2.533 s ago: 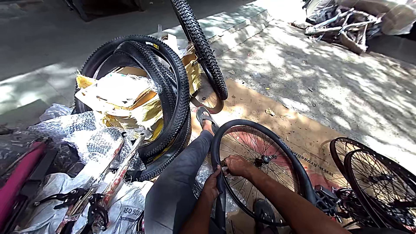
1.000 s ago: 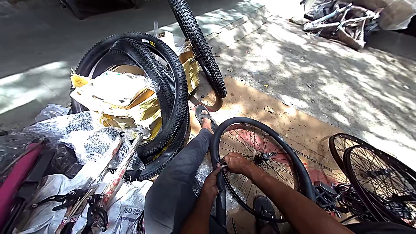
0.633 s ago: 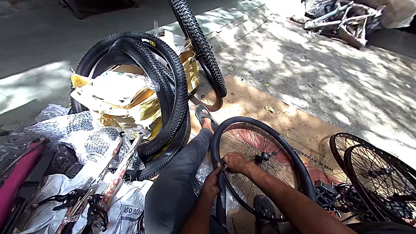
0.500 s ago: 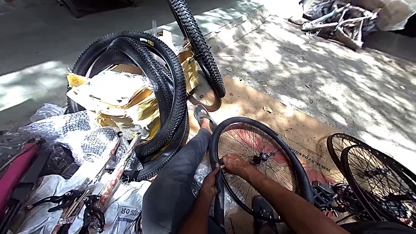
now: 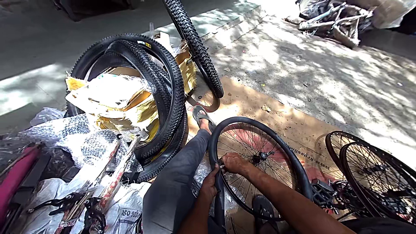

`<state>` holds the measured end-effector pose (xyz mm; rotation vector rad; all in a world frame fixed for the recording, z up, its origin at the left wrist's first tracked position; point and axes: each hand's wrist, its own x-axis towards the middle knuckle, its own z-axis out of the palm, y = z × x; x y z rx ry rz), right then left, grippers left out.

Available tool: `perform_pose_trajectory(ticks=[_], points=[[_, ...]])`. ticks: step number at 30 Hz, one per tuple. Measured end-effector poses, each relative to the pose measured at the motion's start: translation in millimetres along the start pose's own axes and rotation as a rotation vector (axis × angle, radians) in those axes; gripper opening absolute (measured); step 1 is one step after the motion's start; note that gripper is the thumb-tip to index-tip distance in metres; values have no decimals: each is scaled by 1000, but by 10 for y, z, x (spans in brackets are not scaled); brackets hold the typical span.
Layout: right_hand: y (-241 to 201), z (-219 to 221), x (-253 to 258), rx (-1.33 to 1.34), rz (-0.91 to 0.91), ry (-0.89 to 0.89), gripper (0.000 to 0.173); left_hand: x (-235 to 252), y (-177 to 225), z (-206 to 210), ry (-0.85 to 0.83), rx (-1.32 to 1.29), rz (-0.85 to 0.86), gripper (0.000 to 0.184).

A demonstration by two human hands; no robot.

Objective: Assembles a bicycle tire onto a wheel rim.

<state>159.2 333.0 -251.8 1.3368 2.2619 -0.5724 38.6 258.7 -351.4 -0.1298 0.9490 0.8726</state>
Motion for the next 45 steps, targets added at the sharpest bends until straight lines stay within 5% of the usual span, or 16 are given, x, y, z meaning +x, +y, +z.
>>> perform_pose_trajectory(ticks=[8, 11, 13, 15, 19, 25, 29, 35, 45], points=[[136, 67, -99, 196, -24, 66, 18, -29, -10, 18, -5, 9, -3, 41], [326, 210, -251, 1004, 78, 332, 17, -41, 16, 40, -1, 19, 6, 42], [302, 299, -366, 1806, 345, 564, 17, -30, 16, 52, -16, 13, 13, 41], [272, 431, -483, 2191, 628, 528, 19, -36, -1, 38, -6, 3, 22, 40], [53, 618, -684, 2113, 639, 202, 15, -44, -7, 45, 14, 35, 62, 39], [43, 732, -603, 2118, 307, 255, 21, -46, -27, 20, 22, 71, 104, 37], [49, 787, -536, 2213, 346, 232, 30, -49, -14, 31, 21, 73, 93, 38], [29, 857, -392, 2187, 446, 280, 21, -100, 9, 59, 48, 72, 78, 42], [-106, 847, -132, 1522, 524, 356, 19, -111, 8, 83, 75, 89, 108, 47]])
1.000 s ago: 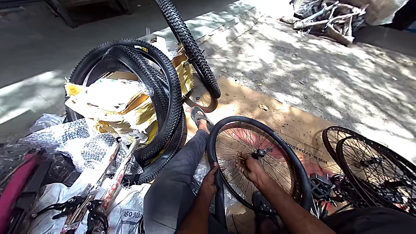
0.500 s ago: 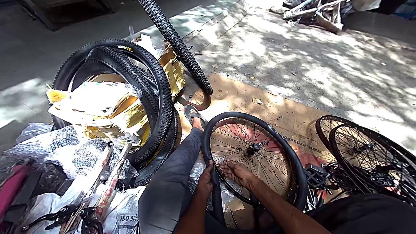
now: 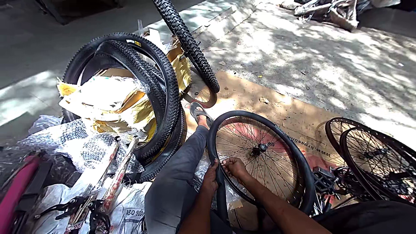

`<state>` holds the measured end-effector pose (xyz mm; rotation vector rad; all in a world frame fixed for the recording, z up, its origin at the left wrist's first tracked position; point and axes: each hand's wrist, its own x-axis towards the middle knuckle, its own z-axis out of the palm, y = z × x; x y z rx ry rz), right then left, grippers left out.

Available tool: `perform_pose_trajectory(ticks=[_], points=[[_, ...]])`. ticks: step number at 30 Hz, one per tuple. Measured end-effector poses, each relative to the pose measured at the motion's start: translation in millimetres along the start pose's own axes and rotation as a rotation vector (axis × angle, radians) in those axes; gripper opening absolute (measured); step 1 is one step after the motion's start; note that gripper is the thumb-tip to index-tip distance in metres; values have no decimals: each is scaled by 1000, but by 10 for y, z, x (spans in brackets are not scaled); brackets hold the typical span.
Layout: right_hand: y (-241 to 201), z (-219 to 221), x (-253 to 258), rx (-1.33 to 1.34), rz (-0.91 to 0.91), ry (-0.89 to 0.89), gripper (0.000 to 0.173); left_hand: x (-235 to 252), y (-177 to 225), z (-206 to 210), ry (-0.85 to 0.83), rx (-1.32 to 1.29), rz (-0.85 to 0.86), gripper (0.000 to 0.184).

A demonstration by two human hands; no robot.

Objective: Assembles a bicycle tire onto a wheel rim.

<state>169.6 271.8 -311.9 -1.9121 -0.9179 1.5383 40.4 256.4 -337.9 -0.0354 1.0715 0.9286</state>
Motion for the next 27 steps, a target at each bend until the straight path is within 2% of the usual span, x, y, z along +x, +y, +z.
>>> perform_pose_trajectory(ticks=[3, 7, 11, 14, 16, 17, 20, 22, 25, 27], points=[[24, 1, -2, -21, -46, -39, 19, -3, 5, 5, -6, -18, -13, 49], [114, -174, -3, 83, -105, -232, 19, 28, -16, -25, -27, -16, -35, 50], [65, -145, 38, -10, -10, -201, 16, 13, -33, -29, -24, -21, -43, 45], [-17, -63, 67, -216, 23, -149, 43, 3, -4, -7, -35, -40, -41, 42], [-14, -44, 62, -249, 28, -119, 51, -9, -3, 4, -34, -39, -40, 42], [4, -57, 51, -223, 21, -125, 49, -16, -8, 6, -34, -35, -41, 42], [51, -120, -1, -123, -50, -193, 24, 9, 0, -12, -32, -24, -41, 43], [45, -123, -10, -144, -52, -177, 18, 24, -12, -31, -43, -15, -50, 42], [-11, -57, 55, -278, 15, -115, 47, 13, -21, -11, -60, -26, -57, 41], [-38, -29, 56, -308, 6, -116, 50, 19, -10, -1, -45, -26, -58, 42]])
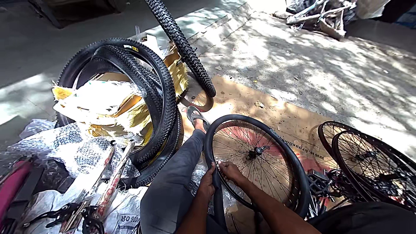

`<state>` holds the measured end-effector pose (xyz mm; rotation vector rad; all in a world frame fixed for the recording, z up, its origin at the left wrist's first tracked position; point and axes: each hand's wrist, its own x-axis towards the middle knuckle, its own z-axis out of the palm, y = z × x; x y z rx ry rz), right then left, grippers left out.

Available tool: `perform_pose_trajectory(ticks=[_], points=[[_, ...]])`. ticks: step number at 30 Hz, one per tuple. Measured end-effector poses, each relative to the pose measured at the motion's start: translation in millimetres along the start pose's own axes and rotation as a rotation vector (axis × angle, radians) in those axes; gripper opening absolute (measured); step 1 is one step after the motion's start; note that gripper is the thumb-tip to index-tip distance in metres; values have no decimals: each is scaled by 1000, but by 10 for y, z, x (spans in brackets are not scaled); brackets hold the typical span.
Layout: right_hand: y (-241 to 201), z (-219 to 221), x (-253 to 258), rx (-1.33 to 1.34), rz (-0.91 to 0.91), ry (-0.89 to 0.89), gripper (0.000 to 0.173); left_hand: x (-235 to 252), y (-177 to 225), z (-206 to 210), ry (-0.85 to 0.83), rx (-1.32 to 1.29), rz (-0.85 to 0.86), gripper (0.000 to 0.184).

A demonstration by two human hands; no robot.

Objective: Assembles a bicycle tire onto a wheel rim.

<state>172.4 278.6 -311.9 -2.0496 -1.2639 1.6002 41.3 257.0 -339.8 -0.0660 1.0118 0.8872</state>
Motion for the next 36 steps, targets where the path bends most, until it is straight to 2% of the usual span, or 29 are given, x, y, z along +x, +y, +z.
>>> perform_pose_trajectory(ticks=[4, 6, 8, 9, 11, 14, 15, 16, 17, 19, 21, 26, 32, 36], points=[[101, -34, -47, 104, -141, -86, 24, 46, 13, -45, 0, 9, -2, 42], [88, -43, -50, 35, -98, -51, 29, 47, -20, -58, -11, 8, -9, 40], [45, -8, -10, -65, -17, 19, 52, 38, -38, -38, -10, 6, -7, 40], [26, 3, 8, -82, 7, 37, 57, 32, -34, -19, -6, 2, -5, 40], [37, 3, 0, -7, -1, 10, 51, 21, -22, -1, -2, 0, 1, 41], [140, -42, -43, 190, -105, -71, 26, 41, 0, -25, -23, -7, 6, 41], [147, -51, -55, 178, -116, -66, 22, 42, -2, -33, -28, -8, 5, 41], [134, -50, -59, 115, -108, -43, 21, 39, -12, -38, -27, -12, 2, 41], [103, -35, -51, 8, -82, -8, 28, 29, -20, -39, -25, -12, 0, 40], [14, 15, -5, -190, -17, 71, 50, -3, -5, -12, -17, -8, 7, 41], [-13, 43, 18, -224, -15, 87, 56, -19, 22, 4, 3, -3, 13, 41], [147, 0, -46, 100, -154, -43, 22, 28, 20, -64, -30, -7, 9, 39], [63, 20, 25, -115, -71, 33, 39, 7, 16, -20, -15, 4, 21, 40], [188, -5, -32, -57, -178, 10, 25, 13, -12, -32, -14, 1, 16, 39]])
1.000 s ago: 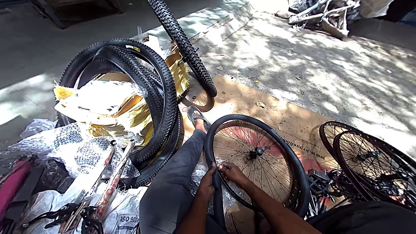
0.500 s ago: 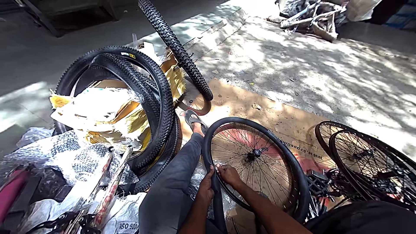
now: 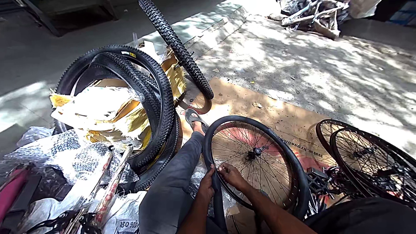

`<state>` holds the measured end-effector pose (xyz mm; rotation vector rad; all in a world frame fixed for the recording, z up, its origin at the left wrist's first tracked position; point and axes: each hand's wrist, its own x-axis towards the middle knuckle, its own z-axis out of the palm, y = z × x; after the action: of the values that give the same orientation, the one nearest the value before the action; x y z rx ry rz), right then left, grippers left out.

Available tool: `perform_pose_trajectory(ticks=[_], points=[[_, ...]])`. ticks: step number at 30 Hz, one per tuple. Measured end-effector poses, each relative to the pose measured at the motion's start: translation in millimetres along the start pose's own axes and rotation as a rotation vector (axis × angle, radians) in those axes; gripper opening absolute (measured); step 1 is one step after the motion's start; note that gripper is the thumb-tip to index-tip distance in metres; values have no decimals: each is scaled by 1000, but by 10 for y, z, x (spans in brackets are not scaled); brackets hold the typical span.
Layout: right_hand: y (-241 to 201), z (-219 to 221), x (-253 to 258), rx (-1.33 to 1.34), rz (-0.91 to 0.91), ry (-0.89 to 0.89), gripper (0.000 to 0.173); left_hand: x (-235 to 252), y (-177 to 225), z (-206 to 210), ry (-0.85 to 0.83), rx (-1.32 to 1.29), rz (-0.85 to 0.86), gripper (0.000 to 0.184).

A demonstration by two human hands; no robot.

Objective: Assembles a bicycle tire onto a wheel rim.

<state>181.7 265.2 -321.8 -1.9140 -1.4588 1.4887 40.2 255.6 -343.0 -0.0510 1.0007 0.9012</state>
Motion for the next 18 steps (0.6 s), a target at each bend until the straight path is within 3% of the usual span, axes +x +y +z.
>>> perform_pose_trajectory(ticks=[6, 11, 14, 18], points=[[-114, 47, 6, -351, -23, 90, 28, -22, 6, 14, 29, 15, 6, 38], [-94, 76, -1, -286, -6, 122, 38, -54, -26, 63, 26, 95, 167, 41], [19, 122, -170, -263, -195, 156, 42, -94, 0, 92, 152, 344, 308, 46], [105, 230, -490, -447, -312, 135, 76, -117, 86, 109, 368, 766, 356, 40]])
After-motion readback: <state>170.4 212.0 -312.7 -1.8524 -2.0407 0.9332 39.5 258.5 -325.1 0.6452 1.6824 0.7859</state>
